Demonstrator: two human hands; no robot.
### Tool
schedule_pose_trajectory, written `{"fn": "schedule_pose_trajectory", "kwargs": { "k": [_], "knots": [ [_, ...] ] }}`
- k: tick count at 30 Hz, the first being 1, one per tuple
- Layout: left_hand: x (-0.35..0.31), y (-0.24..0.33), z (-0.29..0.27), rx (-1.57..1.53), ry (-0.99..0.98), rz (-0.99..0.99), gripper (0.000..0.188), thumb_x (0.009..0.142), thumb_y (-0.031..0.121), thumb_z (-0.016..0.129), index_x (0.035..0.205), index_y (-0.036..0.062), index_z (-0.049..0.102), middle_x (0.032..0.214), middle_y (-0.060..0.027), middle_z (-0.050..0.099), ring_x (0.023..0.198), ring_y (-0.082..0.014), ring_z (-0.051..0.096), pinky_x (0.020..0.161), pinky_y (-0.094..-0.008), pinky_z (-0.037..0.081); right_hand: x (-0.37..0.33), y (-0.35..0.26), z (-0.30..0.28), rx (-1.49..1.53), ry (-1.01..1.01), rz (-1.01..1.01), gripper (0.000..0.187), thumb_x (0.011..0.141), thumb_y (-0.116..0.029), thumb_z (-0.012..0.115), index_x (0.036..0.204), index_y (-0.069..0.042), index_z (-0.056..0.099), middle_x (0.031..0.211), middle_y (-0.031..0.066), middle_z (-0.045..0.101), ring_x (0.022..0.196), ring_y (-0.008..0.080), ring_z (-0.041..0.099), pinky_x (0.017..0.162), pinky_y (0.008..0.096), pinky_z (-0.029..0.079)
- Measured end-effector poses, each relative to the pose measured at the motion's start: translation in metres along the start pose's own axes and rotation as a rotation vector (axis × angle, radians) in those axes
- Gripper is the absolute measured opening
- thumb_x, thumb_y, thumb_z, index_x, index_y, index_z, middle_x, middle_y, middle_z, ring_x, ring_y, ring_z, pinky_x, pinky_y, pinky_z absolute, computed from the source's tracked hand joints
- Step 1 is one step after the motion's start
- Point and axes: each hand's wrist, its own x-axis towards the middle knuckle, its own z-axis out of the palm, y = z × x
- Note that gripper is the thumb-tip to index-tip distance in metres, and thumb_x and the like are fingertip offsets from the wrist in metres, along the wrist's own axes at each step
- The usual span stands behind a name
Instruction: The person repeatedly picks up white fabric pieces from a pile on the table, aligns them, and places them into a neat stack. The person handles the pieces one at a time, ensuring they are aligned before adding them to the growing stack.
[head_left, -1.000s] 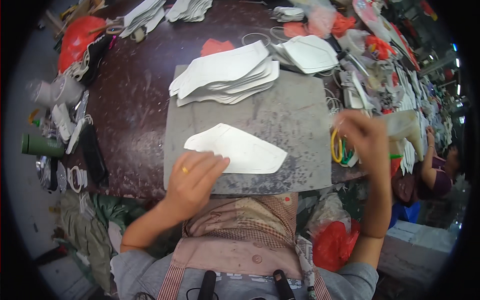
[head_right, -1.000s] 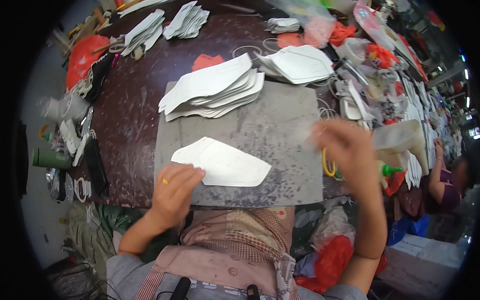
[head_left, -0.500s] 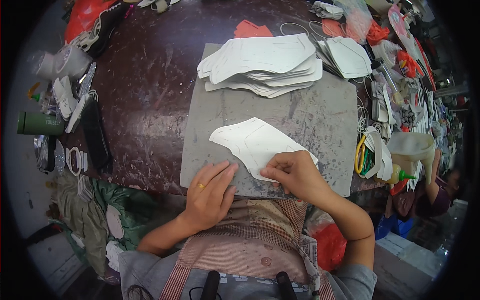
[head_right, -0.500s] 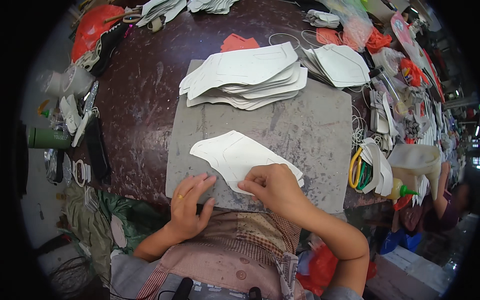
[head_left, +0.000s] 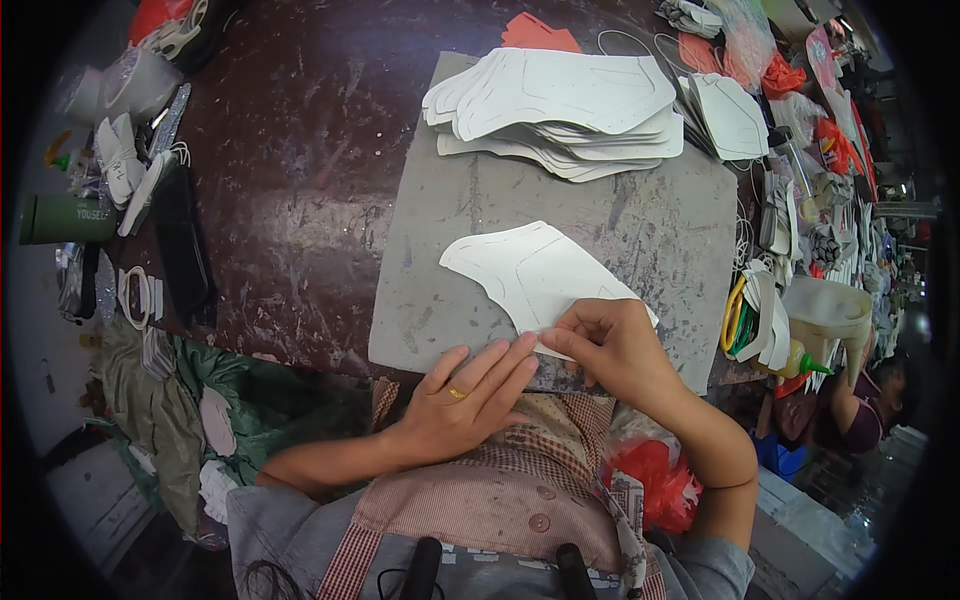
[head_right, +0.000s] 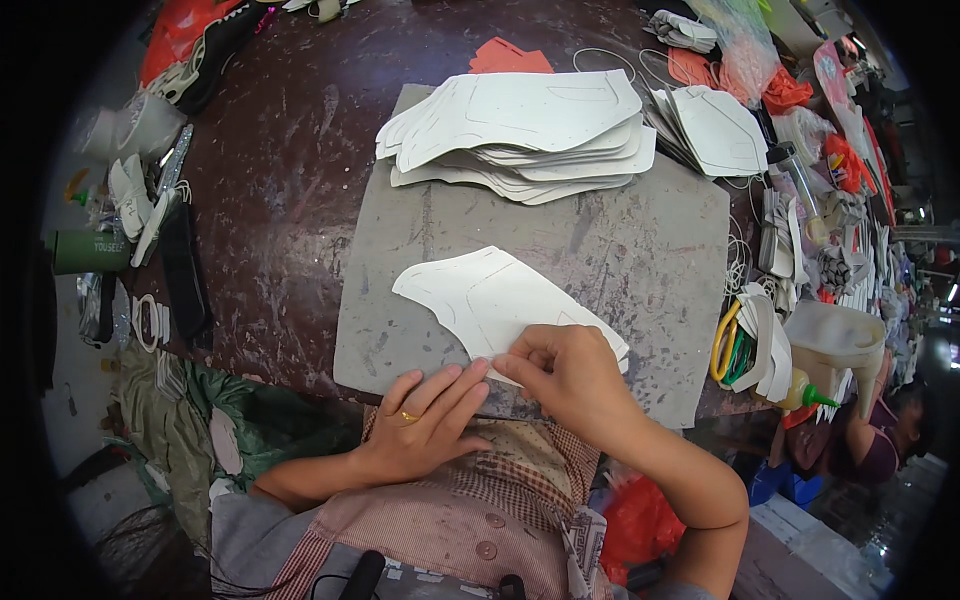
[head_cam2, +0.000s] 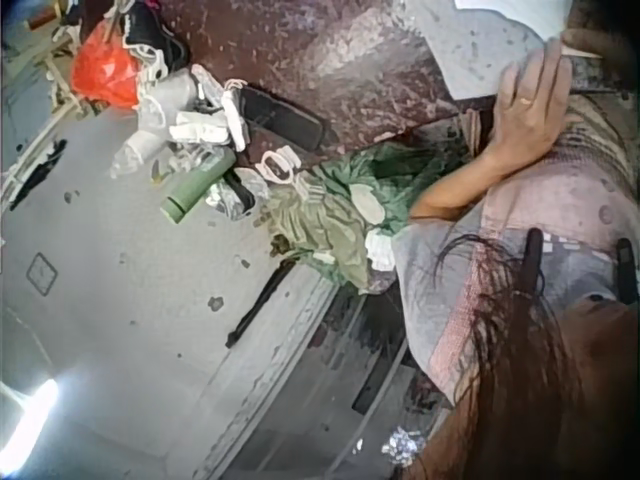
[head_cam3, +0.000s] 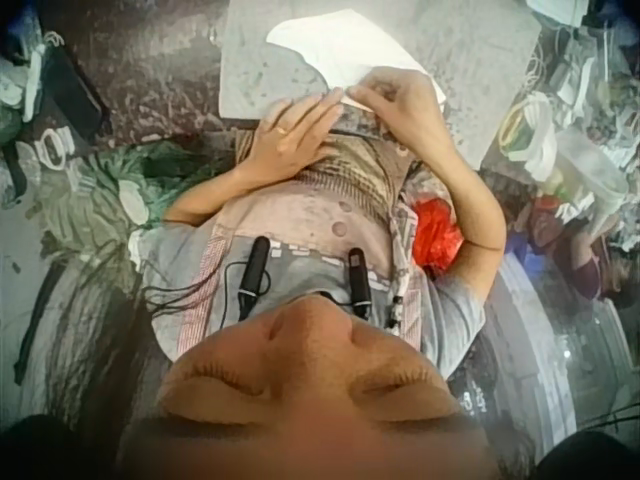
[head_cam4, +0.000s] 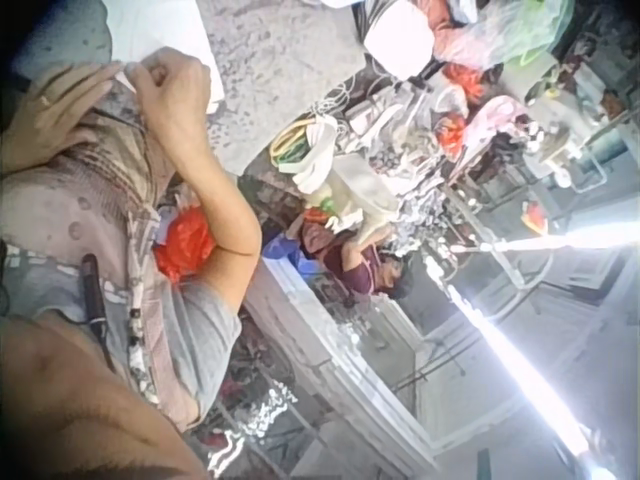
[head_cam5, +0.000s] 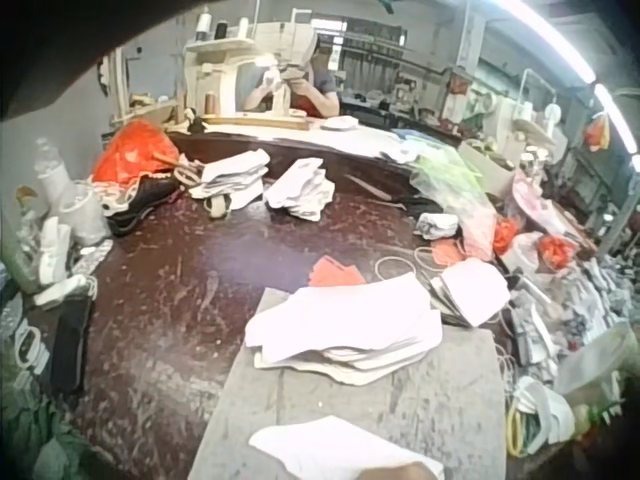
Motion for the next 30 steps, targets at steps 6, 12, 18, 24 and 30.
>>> {"fn": "schedule_pose_trajectory", "kwargs": {
  "k": [6,12,18,24,30],
  "knots": [
    [0.003,0.005,0.002,0.191,0.015,0.009,0.066,0.089,0.050,0.065,0.136,0.0058,0.050,0.141,-0.0039,0.060,0.130,-0.0182,0.047,0.113,-0.0388,0.029,-0.009,0.005,0.001,-0.324,0.091,-0.267,0.019,0.087,-0.021,0.074,0.088,-0.002,0.072,0.063,0.0123,0.064,0.057,0.0275,0.065,0.056,0.0374,0.050],
    [0.010,0.007,-0.003,0.189,0.005,-0.015,0.056,0.093,0.045,0.060,0.136,0.0090,0.053,0.139,-0.0029,0.061,0.124,-0.0176,0.051,0.107,-0.0365,0.034,-0.049,0.005,-0.039,-0.418,0.085,-0.370,0.019,0.082,-0.015,0.077,0.094,-0.003,0.071,0.077,0.0105,0.069,0.071,0.0304,0.066,0.064,0.0401,0.051],
    [0.017,0.006,-0.009,0.194,-0.035,0.013,0.046,0.097,0.037,0.054,0.140,0.0201,0.055,0.141,-0.0001,0.058,0.118,-0.0149,0.050,0.099,-0.0332,0.037,-0.042,0.044,-0.038,-0.264,0.219,-0.394,0.012,0.078,-0.010,0.079,0.088,-0.007,0.071,0.082,0.0049,0.071,0.079,0.0253,0.065,0.074,0.0372,0.044],
    [0.018,0.011,-0.004,0.274,-0.100,-0.021,0.060,0.085,0.035,0.065,0.143,0.0240,0.056,0.143,0.0019,0.048,0.119,-0.0155,0.048,0.095,-0.0334,0.037,-0.039,0.048,-0.032,-0.295,0.300,-0.403,0.010,0.078,-0.011,0.078,0.085,-0.009,0.072,0.080,0.0041,0.070,0.076,0.0255,0.063,0.070,0.0383,0.042],
    [0.043,0.020,-0.021,0.157,-0.129,-0.089,0.064,0.082,0.044,0.069,0.138,0.0143,0.059,0.139,-0.0066,0.052,0.122,-0.0189,0.048,0.096,-0.0341,0.038,-0.036,0.051,-0.025,-0.468,0.351,-0.480,0.011,0.078,-0.013,0.075,0.085,-0.008,0.067,0.074,0.0061,0.065,0.077,0.0270,0.061,0.070,0.0399,0.043]
  ]
}}
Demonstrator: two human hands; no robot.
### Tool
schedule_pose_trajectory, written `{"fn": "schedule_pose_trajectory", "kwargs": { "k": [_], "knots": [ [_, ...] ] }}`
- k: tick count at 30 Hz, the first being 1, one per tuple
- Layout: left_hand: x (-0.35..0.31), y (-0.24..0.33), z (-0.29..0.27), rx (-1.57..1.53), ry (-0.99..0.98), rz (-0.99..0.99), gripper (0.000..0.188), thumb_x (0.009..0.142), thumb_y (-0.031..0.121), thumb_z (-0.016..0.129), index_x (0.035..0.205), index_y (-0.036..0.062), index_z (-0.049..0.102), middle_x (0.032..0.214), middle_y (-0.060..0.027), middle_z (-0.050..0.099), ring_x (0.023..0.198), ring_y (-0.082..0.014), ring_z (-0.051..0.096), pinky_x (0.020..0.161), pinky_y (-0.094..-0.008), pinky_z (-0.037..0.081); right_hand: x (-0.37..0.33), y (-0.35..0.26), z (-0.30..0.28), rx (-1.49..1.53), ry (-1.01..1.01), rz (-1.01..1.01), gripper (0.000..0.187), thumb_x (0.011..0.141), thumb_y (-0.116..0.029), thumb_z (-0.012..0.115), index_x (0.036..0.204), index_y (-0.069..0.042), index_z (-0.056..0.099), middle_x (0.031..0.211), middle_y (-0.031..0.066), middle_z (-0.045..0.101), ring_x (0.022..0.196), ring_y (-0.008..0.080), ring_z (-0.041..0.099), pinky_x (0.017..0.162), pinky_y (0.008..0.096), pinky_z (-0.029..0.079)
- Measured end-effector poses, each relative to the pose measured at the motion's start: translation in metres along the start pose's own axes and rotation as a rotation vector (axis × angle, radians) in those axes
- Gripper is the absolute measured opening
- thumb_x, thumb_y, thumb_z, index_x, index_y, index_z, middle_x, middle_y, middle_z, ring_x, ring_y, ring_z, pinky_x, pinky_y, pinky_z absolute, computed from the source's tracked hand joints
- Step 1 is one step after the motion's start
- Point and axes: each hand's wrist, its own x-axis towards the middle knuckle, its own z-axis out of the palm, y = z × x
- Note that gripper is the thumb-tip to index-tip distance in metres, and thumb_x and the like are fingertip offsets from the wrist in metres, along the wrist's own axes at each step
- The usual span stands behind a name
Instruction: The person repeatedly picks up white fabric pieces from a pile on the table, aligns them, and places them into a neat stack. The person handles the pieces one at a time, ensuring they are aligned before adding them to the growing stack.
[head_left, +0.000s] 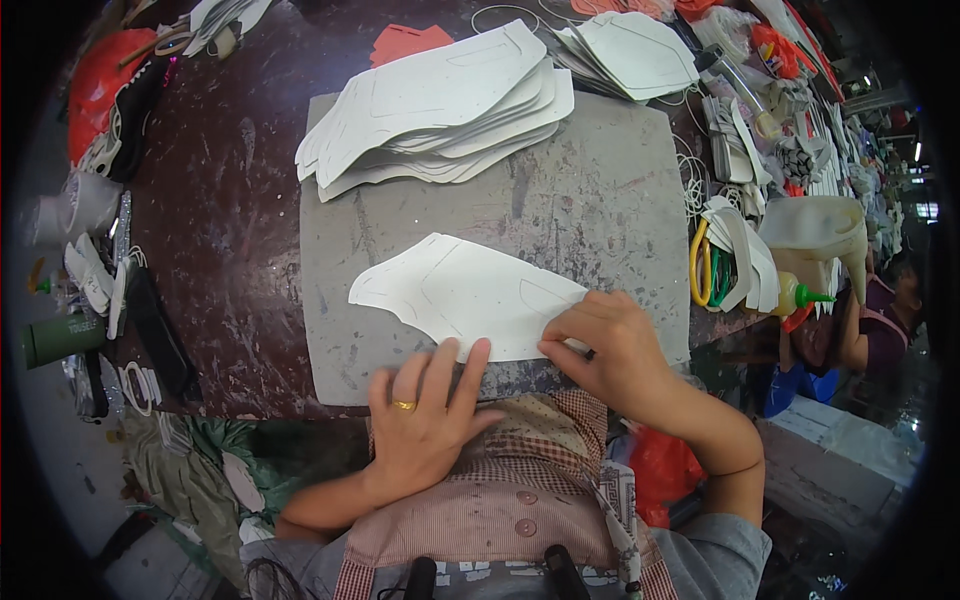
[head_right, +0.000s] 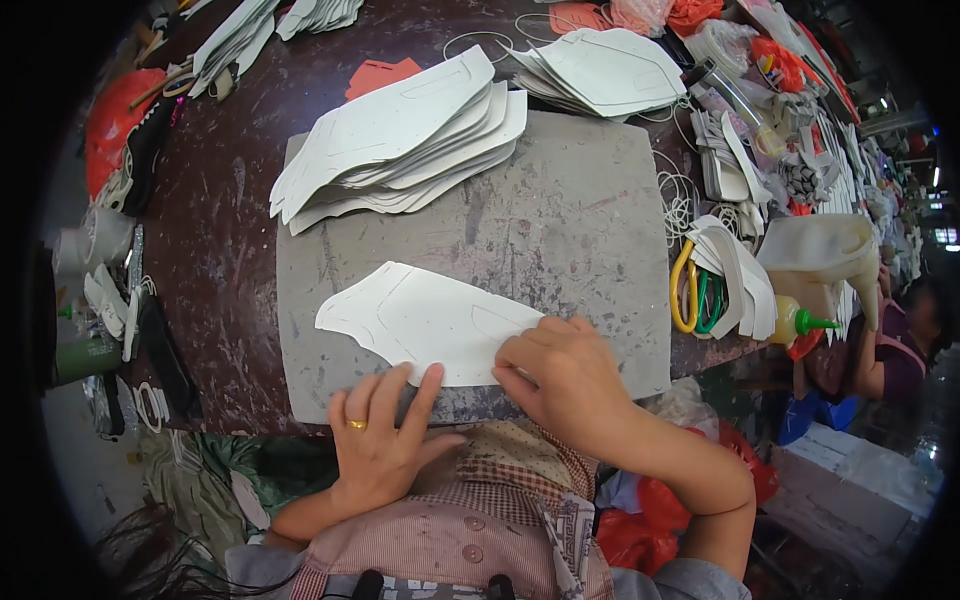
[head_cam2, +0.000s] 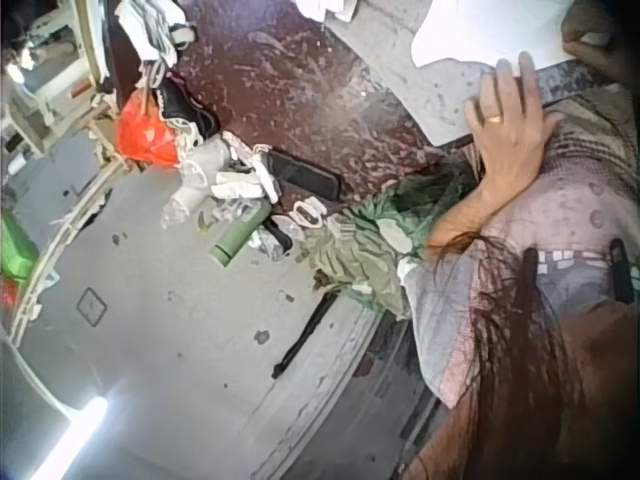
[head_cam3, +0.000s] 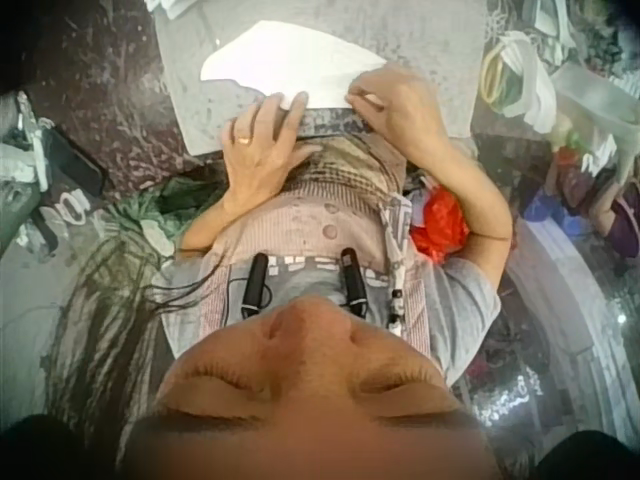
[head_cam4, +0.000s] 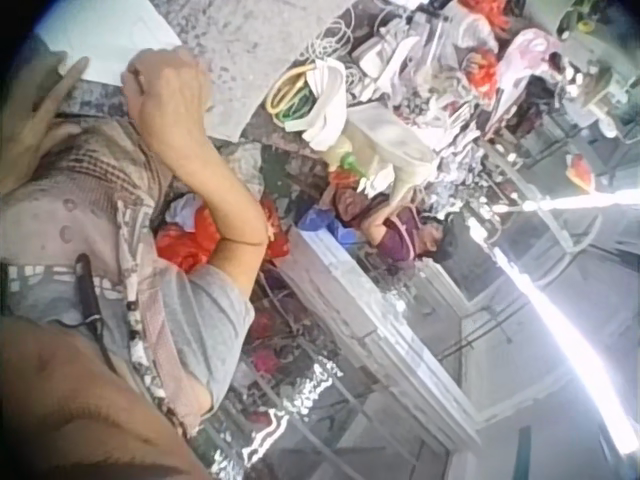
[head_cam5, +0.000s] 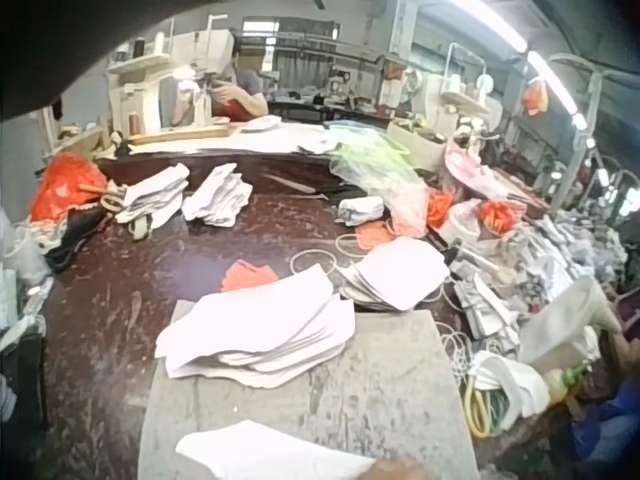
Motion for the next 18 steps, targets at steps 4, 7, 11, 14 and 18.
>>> {"fn": "schedule_pose_trajectory", "kwargs": {
  "k": [4,7,11,14,18],
  "knots": [
    [0.012,0.028,0.019,-0.277,0.014,0.239,0.066,0.085,0.048,0.067,0.135,0.0060,0.059,0.141,-0.0153,0.054,0.133,-0.0257,0.049,0.108,-0.0394,0.037,0.006,-0.007,-0.011,-0.208,-0.061,-0.064,0.014,0.078,-0.013,0.075,0.086,-0.008,0.065,0.075,0.0076,0.063,0.077,0.0266,0.061,0.070,0.0400,0.044],
    [0.002,0.032,0.039,-0.137,0.022,0.276,0.066,0.089,0.045,0.062,0.142,0.0072,0.053,0.144,-0.0148,0.053,0.137,-0.0282,0.047,0.114,-0.0418,0.034,0.003,-0.005,-0.030,-0.132,-0.067,0.069,0.020,0.078,-0.013,0.077,0.093,-0.005,0.067,0.080,0.0088,0.066,0.075,0.0240,0.062,0.070,0.0362,0.048],
    [0.004,0.035,0.043,0.017,0.042,0.294,0.069,0.088,0.045,0.060,0.148,0.0132,0.049,0.144,-0.0104,0.052,0.138,-0.0255,0.044,0.113,-0.0399,0.034,-0.015,0.021,-0.036,0.371,0.032,0.335,0.025,0.082,-0.010,0.078,0.103,-0.001,0.067,0.084,0.0074,0.068,0.072,0.0150,0.062,0.067,0.0277,0.050],
    [0.008,0.042,0.045,0.052,0.078,0.242,0.070,0.085,0.054,0.063,0.144,0.0187,0.054,0.141,-0.0071,0.051,0.134,-0.0228,0.045,0.109,-0.0397,0.037,-0.018,0.030,-0.025,0.560,0.129,0.485,0.021,0.085,-0.007,0.076,0.102,0.000,0.067,0.083,0.0044,0.067,0.071,0.0082,0.059,0.066,0.0236,0.048],
    [0.009,0.047,0.048,0.097,0.104,0.185,0.074,0.082,0.058,0.064,0.145,0.0211,0.054,0.136,-0.0027,0.049,0.130,-0.0182,0.042,0.108,-0.0377,0.035,-0.014,0.035,-0.017,0.658,0.181,0.546,0.016,0.086,-0.006,0.074,0.098,0.000,0.066,0.080,0.0016,0.065,0.069,0.0043,0.056,0.063,0.0214,0.046]
  ]
}}
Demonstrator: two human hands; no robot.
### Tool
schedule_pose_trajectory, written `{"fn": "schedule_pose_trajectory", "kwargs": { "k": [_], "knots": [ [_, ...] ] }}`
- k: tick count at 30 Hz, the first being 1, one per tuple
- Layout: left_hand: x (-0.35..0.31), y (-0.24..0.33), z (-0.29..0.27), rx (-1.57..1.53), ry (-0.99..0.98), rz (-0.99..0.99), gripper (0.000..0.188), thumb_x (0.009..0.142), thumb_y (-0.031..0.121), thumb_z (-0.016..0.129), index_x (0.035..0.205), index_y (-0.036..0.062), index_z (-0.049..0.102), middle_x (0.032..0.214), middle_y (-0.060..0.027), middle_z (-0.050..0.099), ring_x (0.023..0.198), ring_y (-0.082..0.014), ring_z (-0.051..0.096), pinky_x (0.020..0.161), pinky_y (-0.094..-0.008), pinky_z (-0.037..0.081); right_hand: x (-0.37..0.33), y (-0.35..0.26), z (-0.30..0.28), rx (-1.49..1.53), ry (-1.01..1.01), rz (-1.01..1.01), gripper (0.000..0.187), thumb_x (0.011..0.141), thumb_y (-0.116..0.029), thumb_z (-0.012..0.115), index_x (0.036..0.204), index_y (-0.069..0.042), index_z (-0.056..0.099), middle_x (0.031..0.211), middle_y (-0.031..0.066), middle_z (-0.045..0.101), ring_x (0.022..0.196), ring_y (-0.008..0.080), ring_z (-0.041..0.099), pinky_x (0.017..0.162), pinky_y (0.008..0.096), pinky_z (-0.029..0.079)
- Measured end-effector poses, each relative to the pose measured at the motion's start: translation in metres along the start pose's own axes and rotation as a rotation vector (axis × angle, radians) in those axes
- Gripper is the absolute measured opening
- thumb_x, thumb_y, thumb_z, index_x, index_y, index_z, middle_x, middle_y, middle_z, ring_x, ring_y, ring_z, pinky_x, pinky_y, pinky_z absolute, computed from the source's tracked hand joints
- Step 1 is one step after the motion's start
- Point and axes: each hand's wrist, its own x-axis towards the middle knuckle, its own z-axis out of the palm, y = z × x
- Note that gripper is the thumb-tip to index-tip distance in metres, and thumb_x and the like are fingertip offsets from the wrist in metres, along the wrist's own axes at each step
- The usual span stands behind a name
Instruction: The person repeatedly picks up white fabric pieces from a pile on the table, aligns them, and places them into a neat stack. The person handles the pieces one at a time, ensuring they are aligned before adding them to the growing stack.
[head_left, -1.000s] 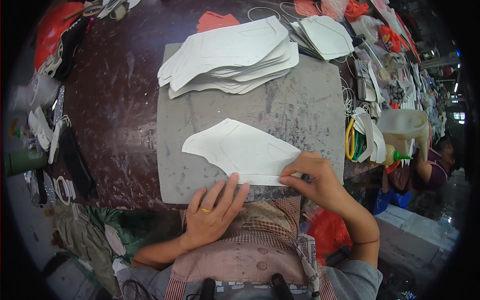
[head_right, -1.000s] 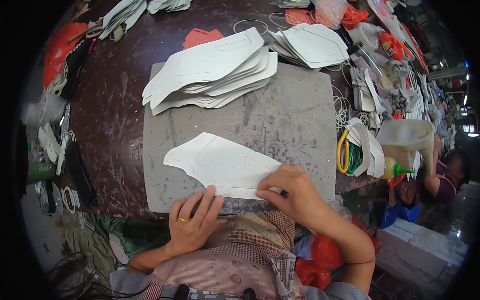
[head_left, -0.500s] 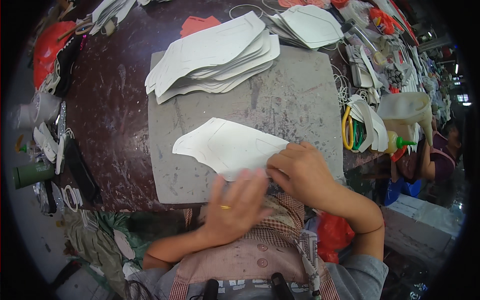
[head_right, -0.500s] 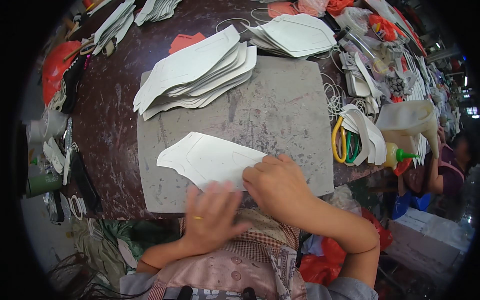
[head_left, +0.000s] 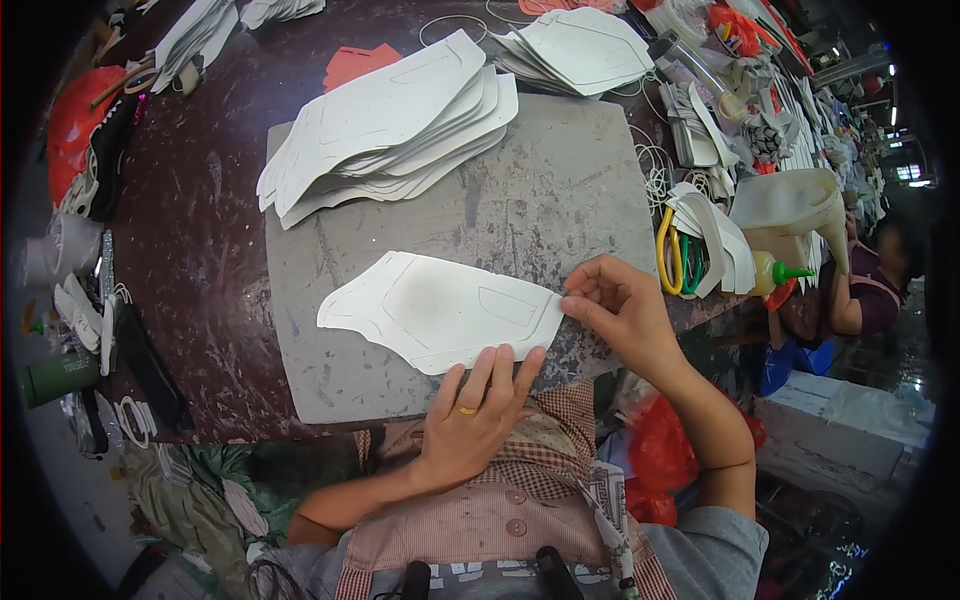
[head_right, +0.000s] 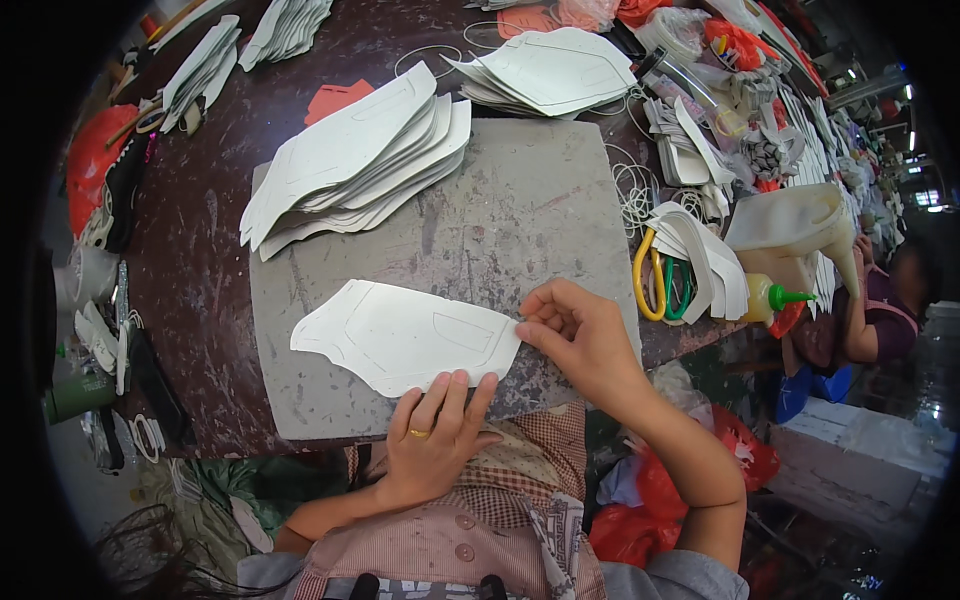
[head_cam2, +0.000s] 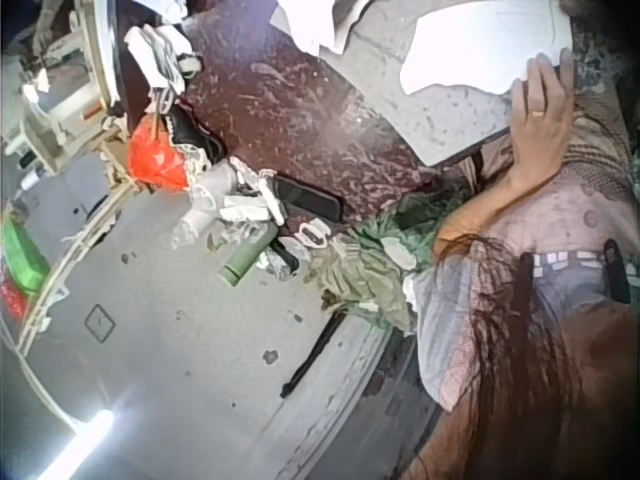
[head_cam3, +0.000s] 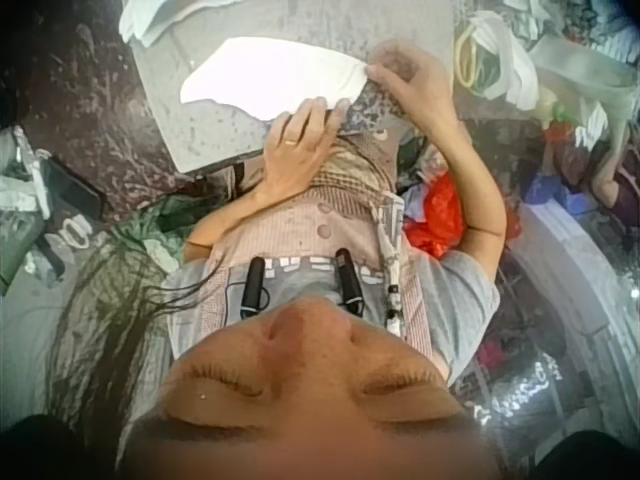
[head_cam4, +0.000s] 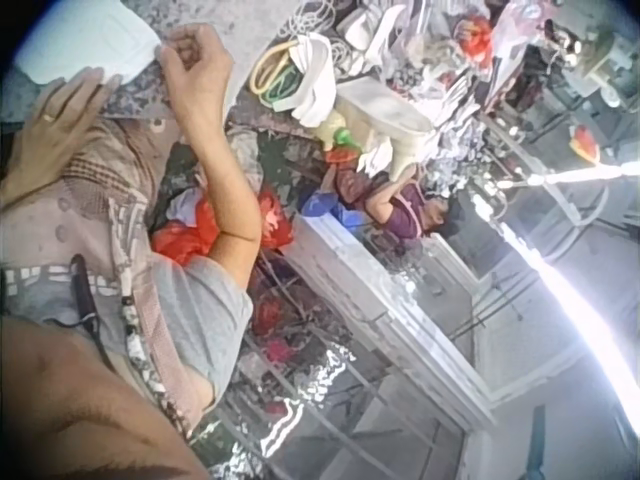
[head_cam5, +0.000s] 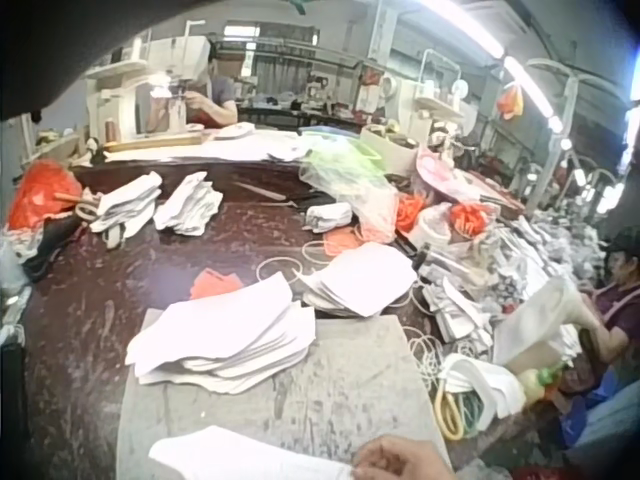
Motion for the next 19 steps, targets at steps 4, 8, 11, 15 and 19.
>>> {"fn": "schedule_pose_trajectory", "kwargs": {
  "k": [4,8,11,15,19],
  "knots": [
    [0.003,0.002,-0.002,0.015,-0.019,-0.012,0.075,0.079,0.059,0.065,0.143,0.0204,0.056,0.133,-0.0033,0.049,0.125,-0.0180,0.045,0.107,-0.0382,0.035,0.004,-0.004,0.001,-0.230,-0.047,-0.059,0.012,0.086,-0.006,0.074,0.092,0.000,0.065,0.074,0.0017,0.063,0.065,0.0057,0.056,0.060,0.0227,0.045],
    [0.036,-0.016,-0.031,-0.400,-0.237,-0.057,0.067,0.078,0.043,0.075,0.137,0.0147,0.060,0.128,-0.0092,0.054,0.114,-0.0243,0.053,0.103,-0.0409,0.040,0.017,-0.030,-0.009,-0.625,-0.115,-0.185,0.010,0.087,-0.005,0.073,0.086,0.000,0.065,0.071,0.0015,0.062,0.064,0.0061,0.055,0.059,0.0239,0.044],
    [0.057,-0.074,-0.037,-0.698,-0.201,-0.038,0.056,0.081,0.027,0.075,0.130,0.0033,0.061,0.125,-0.0175,0.058,0.115,-0.0306,0.056,0.095,-0.0426,0.046,0.005,-0.049,-0.010,-0.400,-0.162,-0.363,0.011,0.090,-0.011,0.071,0.087,-0.002,0.064,0.068,0.0066,0.063,0.061,0.0144,0.061,0.057,0.0290,0.048],
    [0.086,-0.104,-0.043,-0.399,-0.067,0.066,0.062,0.082,0.012,0.072,0.140,0.0076,0.052,0.134,-0.0182,0.055,0.120,-0.0349,0.056,0.104,-0.0483,0.044,-0.008,-0.014,0.021,-0.050,-0.239,-0.193,0.013,0.095,-0.015,0.067,0.093,-0.002,0.065,0.074,0.0062,0.067,0.065,0.0128,0.066,0.059,0.0281,0.052],
    [0.090,-0.105,-0.039,-0.285,-0.403,0.122,0.063,0.089,0.011,0.066,0.148,0.0118,0.043,0.142,-0.0202,0.050,0.129,-0.0323,0.051,0.117,-0.0534,0.029,0.004,0.017,0.028,0.266,0.011,-0.269,0.010,0.099,-0.017,0.064,0.098,-0.007,0.068,0.079,0.0062,0.071,0.068,0.0246,0.070,0.067,0.0311,0.058]
  ]
}}
